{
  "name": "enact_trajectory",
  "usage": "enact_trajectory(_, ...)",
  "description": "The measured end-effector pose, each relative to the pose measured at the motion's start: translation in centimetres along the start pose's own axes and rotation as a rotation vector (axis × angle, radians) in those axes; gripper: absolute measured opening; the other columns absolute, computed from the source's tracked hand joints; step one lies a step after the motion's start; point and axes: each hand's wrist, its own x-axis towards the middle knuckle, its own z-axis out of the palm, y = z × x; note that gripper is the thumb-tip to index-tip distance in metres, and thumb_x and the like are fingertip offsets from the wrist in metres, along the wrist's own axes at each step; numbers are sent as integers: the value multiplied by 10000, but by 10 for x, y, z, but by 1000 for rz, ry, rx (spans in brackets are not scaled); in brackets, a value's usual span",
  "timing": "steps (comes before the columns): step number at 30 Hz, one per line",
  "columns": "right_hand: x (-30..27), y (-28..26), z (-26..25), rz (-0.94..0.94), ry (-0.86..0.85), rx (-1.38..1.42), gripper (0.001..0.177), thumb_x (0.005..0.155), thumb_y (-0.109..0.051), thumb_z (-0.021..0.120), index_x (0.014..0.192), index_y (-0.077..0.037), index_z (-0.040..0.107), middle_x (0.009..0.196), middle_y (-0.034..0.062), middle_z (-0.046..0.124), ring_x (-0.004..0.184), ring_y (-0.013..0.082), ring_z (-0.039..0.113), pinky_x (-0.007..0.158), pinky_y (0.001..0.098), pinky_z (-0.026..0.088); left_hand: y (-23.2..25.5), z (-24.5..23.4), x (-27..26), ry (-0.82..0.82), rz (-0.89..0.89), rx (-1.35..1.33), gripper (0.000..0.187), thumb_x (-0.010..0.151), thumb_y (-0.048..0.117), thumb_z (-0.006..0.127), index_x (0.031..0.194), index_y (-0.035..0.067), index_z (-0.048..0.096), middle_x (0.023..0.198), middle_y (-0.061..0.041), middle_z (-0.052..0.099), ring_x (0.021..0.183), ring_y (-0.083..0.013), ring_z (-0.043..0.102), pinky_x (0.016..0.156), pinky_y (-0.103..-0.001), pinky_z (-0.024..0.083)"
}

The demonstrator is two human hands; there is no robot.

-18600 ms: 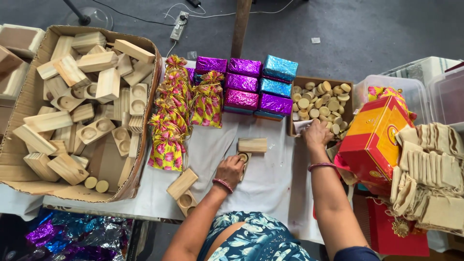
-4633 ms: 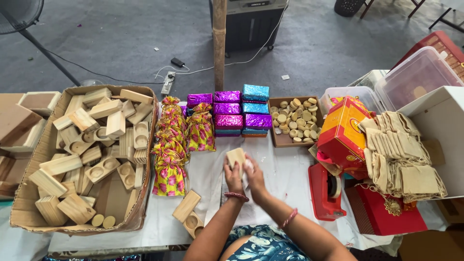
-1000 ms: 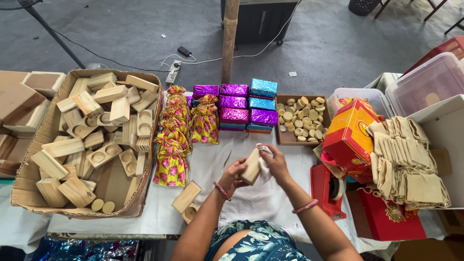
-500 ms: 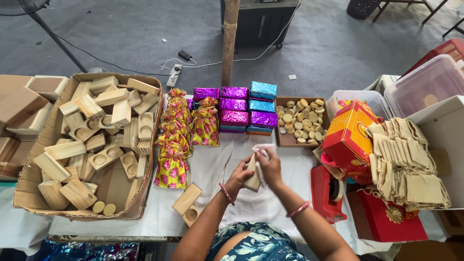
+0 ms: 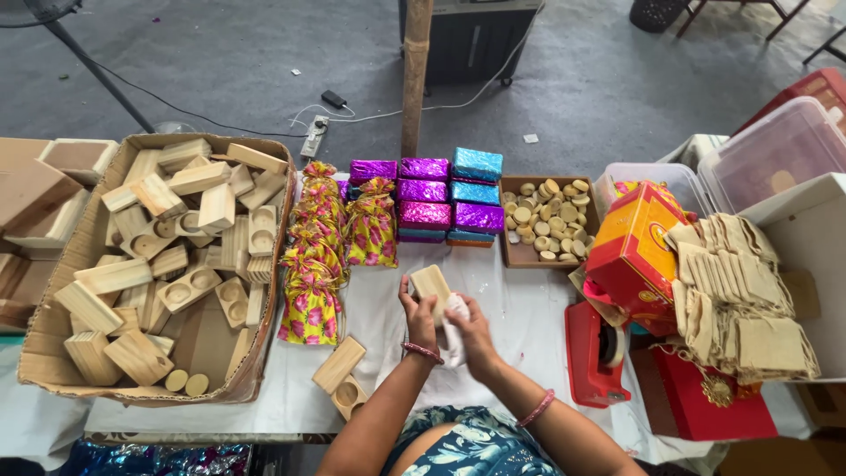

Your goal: The person wipes small wooden blocks with a white cloth. They pick up the blocks from a cardboard box, clean them thoroughly, and place them back on the table.

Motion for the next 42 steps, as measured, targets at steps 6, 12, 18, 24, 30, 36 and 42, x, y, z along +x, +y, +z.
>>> enact_trajectory(6, 35, -58, -61, -125, -291, -532, 360, 803, -218, 571, 1056, -68, 778, 895, 67, 687, 874, 183, 604, 799, 368, 531, 57, -19, -16, -348, -617, -315, 882, 883, 740, 532, 1351, -8, 512, 1243, -209, 652, 1129, -361, 651, 929, -533, 551)
enact_trajectory(12, 37, -78, -43, -192, -54, -980, 348, 856, -266, 619, 1105, -43, 717, 989, 114, 756, 940, 231, 713, 873, 351, 557, 66, 13, -48, -626, -833, -156, 568, 949, 508, 573, 1357, 113, 553, 1243, -136, 672, 1122, -322, 678, 994, -550, 549)
enact_trajectory(18, 14, -15, -17, -981, 46, -1391, 482, 872, -208, 656, 1344, -115, 629, 1519, 155, 504, 1440, 402, 427, 1179, 504, 317, -70, -54, 22, -378, -532, -361, 464, 1121, 375, 571, 1532, 161, 548, 1387, -55, 623, 1224, -190, 589, 1037, -360, 464)
enact_trajectory(24, -28, -29, 18, -991, -26, -1424, 623, 823, -232, 662, 1425, -136, 537, 1547, 212, 414, 1478, 407, 300, 1193, 600, 184, 48, 16, -36, -229, -605, -304, 622, 958, 586, 462, 1359, 130, 596, 1306, -94, 688, 1208, -280, 647, 987, -410, 543)
enact_trajectory(30, 48, -33, -9, -593, 189, -465, 559, 1026, -377, 498, 1520, -119, 451, 1474, 165, 542, 1306, 298, 569, 1092, 413, 459, 35, 21, -44, -319, -376, -161, 517, 1042, 424, 558, 1452, 109, 539, 1233, -60, 626, 1068, -194, 609, 875, -391, 515)
enact_trajectory(36, 12, 3, 4, -171, 156, -225, 599, 990, -363, 537, 1520, -124, 394, 1309, 122, 627, 1162, 215, 611, 925, 358, 528, -23, 5, -9, -156, -60, -105, 449, 1010, 320, 591, 1382, 78, 519, 1245, -63, 660, 1122, -169, 652, 944, -339, 567)
enact_trajectory(42, 26, 39, -38, -139, -1, -68, 493, 1093, -397, 501, 1345, 2, 643, 1190, 125, 711, 1025, 154, 663, 855, 312, 554, 14, 6, -28, -243, -406, -295, 501, 915, 228, 679, 1378, 102, 534, 1233, -83, 646, 1126, -227, 653, 982, -386, 539)
